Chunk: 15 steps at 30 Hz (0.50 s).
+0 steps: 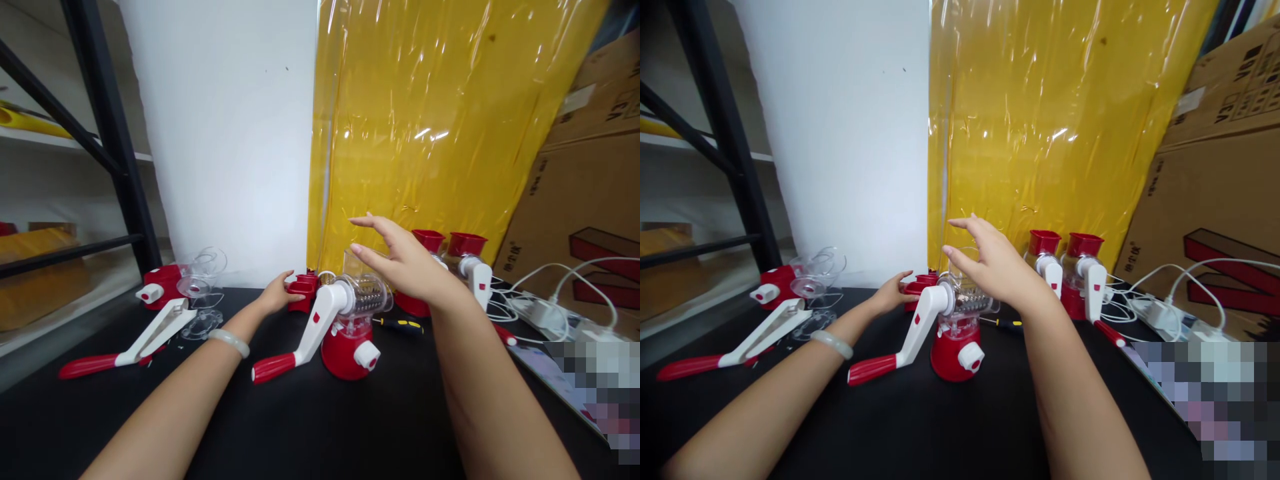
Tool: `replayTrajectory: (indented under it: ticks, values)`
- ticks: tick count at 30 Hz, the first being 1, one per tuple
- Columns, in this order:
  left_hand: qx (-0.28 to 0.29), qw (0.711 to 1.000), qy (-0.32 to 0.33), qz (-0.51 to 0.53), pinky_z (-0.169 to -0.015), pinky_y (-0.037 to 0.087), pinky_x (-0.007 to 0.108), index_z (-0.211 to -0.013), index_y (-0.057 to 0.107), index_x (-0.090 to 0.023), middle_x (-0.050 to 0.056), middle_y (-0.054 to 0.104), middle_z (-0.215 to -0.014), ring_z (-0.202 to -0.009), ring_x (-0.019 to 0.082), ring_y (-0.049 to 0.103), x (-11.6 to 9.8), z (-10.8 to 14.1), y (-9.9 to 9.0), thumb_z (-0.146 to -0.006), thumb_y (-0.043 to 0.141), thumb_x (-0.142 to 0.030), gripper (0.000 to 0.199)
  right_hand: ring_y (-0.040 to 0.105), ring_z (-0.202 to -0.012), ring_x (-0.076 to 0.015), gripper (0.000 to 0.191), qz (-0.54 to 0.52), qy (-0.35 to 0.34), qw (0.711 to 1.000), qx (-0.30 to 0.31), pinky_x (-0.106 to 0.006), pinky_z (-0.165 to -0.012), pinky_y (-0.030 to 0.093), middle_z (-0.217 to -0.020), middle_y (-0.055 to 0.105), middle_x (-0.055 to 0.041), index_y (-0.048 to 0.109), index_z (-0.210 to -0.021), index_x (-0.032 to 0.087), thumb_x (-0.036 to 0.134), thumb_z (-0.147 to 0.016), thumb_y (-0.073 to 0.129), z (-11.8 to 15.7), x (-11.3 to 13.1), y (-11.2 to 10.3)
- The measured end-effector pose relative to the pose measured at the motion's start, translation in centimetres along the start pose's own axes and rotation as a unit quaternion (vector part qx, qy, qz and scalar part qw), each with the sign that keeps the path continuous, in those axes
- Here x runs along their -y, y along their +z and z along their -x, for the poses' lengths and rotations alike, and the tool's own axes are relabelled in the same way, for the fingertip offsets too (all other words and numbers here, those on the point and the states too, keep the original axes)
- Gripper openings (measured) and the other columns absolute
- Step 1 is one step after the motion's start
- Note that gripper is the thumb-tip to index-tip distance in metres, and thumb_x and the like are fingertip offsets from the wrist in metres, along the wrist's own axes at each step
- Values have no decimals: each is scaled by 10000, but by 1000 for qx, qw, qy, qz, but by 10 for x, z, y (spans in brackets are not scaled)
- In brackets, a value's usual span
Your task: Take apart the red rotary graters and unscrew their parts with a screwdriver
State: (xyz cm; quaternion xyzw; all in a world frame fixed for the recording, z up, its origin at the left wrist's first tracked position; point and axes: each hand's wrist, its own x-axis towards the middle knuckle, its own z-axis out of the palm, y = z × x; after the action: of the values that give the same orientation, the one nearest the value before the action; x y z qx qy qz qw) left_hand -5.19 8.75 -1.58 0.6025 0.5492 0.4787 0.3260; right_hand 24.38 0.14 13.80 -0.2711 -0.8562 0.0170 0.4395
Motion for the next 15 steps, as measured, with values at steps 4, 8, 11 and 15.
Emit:
replayTrajectory:
  ticks: [4, 8, 11, 15]
  values:
    - [12, 1000, 2, 9, -830, 533, 402, -1427, 345, -86, 77, 723, -861, -872, 259, 696, 3, -2, 1, -592, 865, -232, 994, 460, -1331, -279, 460, 11, 33, 999, 31, -513, -1094, 379, -1382, 545, -85, 523, -1319, 248, 439, -904, 575, -1, -4, -1]
    - [13, 1000, -7, 0, -871, 525, 415, -1444, 312, -83, 112, 723, -947, -933, 268, 693, 7, -5, 1, -611, 856, -245, 1009, 470, -1317, -258, 524, 27, 70, 994, 84, -478, -1100, 382, -1396, 524, -112, 480, -1369, 212, 446, -908, 568, -2, -8, 1]
    - [16, 999, -27, -17, -898, 517, 422, -1481, 235, -77, 151, 716, -1027, -979, 282, 687, 8, -5, 2, -607, 860, -256, 1089, 447, -1342, -253, 542, 32, 78, 991, 101, -464, -1127, 352, -1424, 502, -123, 468, -1381, 194, 453, -913, 556, -3, -11, 4]
    - [26, 997, -60, -45, -926, 507, 419, -1514, 146, -67, 211, 683, -1141, -1068, 316, 660, 2, -1, 1, -575, 882, -306, 1217, 454, -1340, -258, 571, 32, 75, 990, 115, -461, -1125, 361, -1429, 501, -132, 465, -1383, 177, 485, -908, 546, -3, -13, 6]
